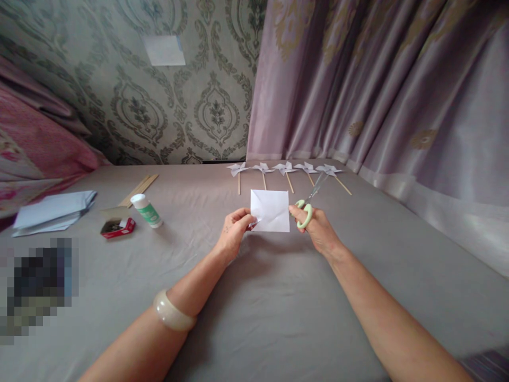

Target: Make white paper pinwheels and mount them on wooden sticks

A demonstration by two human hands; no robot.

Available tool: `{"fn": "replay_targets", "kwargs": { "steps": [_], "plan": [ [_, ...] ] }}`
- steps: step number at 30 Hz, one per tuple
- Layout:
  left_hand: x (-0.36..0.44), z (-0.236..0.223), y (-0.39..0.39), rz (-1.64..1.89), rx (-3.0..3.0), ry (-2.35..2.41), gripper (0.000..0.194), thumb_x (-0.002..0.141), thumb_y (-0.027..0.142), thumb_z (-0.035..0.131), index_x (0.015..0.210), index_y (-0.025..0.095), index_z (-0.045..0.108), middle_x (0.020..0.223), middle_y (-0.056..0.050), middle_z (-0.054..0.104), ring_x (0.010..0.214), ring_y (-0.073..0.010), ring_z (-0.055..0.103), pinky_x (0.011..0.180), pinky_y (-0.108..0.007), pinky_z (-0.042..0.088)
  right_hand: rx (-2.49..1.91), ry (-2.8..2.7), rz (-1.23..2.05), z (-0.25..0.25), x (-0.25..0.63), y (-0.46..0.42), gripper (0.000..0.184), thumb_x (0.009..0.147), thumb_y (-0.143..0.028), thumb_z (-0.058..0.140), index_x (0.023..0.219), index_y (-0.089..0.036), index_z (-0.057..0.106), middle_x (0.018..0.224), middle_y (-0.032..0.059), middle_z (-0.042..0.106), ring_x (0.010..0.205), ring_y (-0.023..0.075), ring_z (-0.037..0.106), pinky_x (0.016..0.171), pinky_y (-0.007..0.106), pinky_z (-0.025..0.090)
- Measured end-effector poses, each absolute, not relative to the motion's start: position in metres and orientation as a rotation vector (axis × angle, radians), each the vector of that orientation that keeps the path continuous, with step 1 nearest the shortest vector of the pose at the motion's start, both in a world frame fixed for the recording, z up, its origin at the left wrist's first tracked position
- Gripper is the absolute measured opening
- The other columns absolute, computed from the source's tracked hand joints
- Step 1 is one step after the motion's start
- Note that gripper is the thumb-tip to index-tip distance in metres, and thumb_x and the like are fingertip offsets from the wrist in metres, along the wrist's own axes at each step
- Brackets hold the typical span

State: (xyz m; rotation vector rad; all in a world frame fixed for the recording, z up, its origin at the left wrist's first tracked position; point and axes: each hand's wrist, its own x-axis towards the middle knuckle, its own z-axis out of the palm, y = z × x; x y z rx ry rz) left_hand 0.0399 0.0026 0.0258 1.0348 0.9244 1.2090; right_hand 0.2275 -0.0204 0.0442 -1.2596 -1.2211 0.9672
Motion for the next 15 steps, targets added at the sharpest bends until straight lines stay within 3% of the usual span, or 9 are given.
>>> {"fn": "replay_targets", "kwargs": {
  "steps": [7, 15],
  "plan": [
    [0.0405, 0.0292, 0.0003, 1.193, 1.044, 0.947, 0.008, 0.053, 0.023, 0.062, 0.051, 0.017, 0.058, 0.054, 0.002, 0.051, 0.054, -0.0092, 0.043, 0.054, -0.02, 0.033, -1.295, -1.199, 0.961, 0.044, 0.2244, -0.0209, 0.031, 0.058, -0.042, 0.068, 0.059, -0.018, 0.049, 0.052, -0.0077, 0.036, 0.05, 0.0069, 0.03, 0.047, 0.023, 0.023],
    [0.039, 0.0248, 0.0037, 1.234, 0.963, 0.976, 0.011, 0.055, 0.025, 0.066, 0.062, 0.016, 0.066, 0.06, 0.001, 0.06, 0.057, -0.0106, 0.05, 0.056, -0.021, 0.036, -1.28, -1.248, 0.989, 0.0461, 0.2226, -0.023, 0.027, 0.056, -0.035, 0.064, 0.052, -0.018, 0.044, 0.053, -0.0066, 0.039, 0.053, 0.0074, 0.031, 0.052, 0.024, 0.025]
  ]
}}
